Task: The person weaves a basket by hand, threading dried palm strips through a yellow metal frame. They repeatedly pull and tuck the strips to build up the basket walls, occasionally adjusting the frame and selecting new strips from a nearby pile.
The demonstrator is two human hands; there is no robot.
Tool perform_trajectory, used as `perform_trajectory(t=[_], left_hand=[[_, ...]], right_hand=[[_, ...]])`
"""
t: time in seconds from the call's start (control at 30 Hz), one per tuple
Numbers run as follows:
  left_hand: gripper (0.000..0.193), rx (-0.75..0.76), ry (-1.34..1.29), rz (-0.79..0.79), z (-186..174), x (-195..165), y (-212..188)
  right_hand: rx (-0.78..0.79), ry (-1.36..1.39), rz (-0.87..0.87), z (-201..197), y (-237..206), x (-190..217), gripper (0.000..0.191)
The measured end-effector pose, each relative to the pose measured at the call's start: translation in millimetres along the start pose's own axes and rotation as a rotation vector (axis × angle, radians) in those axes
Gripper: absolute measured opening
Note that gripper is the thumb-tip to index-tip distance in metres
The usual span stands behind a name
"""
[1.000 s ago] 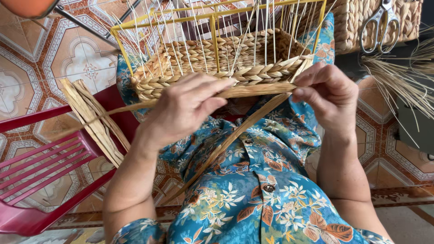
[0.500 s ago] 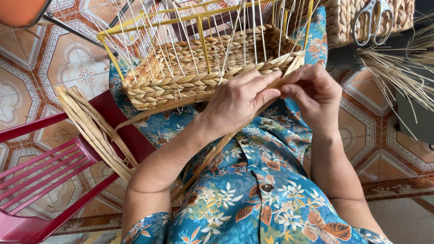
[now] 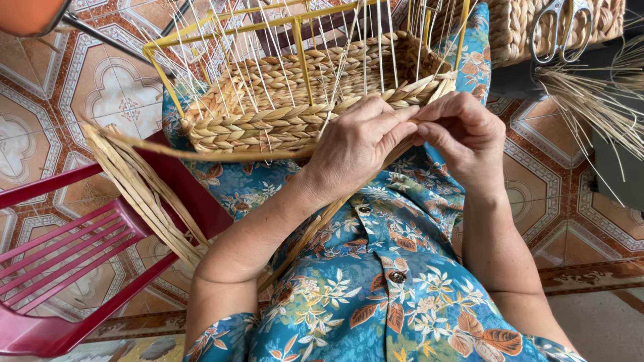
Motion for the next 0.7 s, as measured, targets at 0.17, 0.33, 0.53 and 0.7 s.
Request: perform_trajectory(t=[0.17, 0.33, 0.53, 0.7], left_hand=[[0.016, 0.035, -0.062, -0.085, 5.0, 14.6, -0.6], [0.01, -0.046, 0.078, 0.002, 8.7, 11.5, -5.7], [0.005, -0.117, -0.042, -0.07, 15.7, 28.9, 9.5], [0.008, -0.182, -0.14, -0.054, 41.1, 34.3, 26.6]], right_hand=[[0.002, -0.121, 0.082, -0.9, -3.8, -8.3, 0.012], [-0.003, -0.19, 0.067, -6.5, -5.0, -8.9, 0.007], [-0.234, -0.349, -0.024, -46.2, 25.4, -7.1, 0.013], [-0.204, -0.644, -0.201, -37.4, 46.9, -21.3, 0.02]])
Point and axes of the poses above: each hand's wrist, its own y-axis towards the middle knuckle, its own z-axis out of the palm, x = y × z, the point moved 8 cm from there along y, towards the middle knuckle, and after that the axes turned 8 degrees about -x, right-handed, at the moved point
